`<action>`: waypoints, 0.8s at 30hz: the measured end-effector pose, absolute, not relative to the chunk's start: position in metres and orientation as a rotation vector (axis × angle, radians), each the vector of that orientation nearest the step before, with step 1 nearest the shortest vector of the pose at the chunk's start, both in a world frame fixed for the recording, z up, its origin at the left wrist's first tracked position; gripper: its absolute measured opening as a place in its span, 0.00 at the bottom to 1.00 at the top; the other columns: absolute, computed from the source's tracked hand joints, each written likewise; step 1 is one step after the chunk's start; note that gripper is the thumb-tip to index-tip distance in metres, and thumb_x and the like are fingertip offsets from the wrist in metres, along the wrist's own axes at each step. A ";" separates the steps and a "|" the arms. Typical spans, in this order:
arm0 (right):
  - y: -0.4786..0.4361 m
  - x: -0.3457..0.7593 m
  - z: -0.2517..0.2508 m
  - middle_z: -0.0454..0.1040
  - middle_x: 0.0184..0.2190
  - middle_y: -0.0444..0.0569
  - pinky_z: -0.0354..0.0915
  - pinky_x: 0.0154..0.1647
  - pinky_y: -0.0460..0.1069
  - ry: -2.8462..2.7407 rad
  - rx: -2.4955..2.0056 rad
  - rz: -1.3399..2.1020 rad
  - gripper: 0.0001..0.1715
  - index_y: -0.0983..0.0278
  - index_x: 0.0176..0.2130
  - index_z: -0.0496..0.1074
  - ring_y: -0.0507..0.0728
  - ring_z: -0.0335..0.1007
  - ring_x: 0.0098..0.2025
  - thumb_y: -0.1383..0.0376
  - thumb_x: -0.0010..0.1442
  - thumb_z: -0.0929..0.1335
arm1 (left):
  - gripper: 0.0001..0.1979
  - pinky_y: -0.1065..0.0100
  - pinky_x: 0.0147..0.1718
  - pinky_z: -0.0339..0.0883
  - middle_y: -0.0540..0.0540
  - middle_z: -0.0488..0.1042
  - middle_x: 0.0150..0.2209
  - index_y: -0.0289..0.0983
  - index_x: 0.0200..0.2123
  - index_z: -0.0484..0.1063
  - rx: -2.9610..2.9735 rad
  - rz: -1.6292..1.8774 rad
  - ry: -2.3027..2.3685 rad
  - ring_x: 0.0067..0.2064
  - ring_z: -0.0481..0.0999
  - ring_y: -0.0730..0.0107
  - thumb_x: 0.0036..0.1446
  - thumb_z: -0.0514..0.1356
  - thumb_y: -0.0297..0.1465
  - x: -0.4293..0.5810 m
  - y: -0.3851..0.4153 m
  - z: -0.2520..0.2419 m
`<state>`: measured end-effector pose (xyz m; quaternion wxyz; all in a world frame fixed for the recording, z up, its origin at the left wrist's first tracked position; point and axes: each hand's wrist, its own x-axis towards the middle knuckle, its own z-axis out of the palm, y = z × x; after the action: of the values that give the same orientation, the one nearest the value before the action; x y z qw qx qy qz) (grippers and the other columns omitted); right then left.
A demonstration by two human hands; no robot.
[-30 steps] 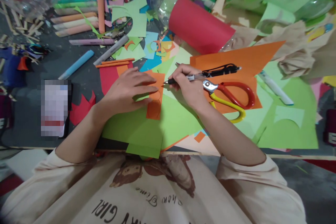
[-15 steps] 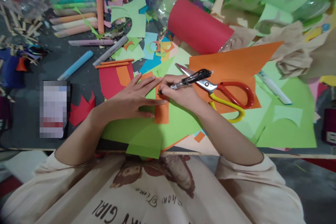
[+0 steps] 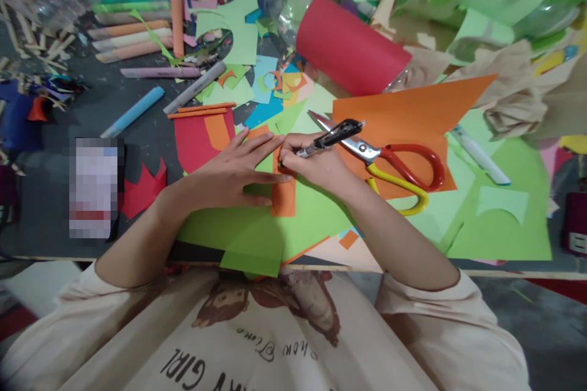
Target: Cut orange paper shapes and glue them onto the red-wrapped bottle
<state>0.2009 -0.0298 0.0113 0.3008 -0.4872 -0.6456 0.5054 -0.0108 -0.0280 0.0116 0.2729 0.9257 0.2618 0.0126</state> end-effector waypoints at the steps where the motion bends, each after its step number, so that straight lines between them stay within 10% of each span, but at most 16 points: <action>1: -0.030 0.201 0.011 0.69 0.19 0.43 0.60 0.26 0.47 -1.703 -1.293 1.334 0.12 0.61 0.20 0.63 0.51 0.62 0.23 0.64 0.52 0.66 | 0.21 0.35 0.69 0.38 0.43 0.52 0.73 0.51 0.58 0.72 2.493 0.028 0.706 0.73 0.50 0.47 0.61 0.63 0.42 -0.011 -0.028 0.011; 24: -0.031 0.201 0.010 0.72 0.20 0.43 0.61 0.26 0.48 -1.679 -1.375 1.216 0.12 0.61 0.22 0.67 0.52 0.66 0.23 0.61 0.56 0.67 | 0.24 0.42 0.71 0.33 0.44 0.39 0.75 0.50 0.61 0.69 2.485 -0.024 0.736 0.75 0.37 0.47 0.63 0.60 0.45 -0.011 -0.027 0.005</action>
<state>0.2005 -0.0307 0.0096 0.3212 -0.5234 -0.6392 0.4630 -0.0107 -0.0266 0.0047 0.2714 0.9228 0.2732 -0.0091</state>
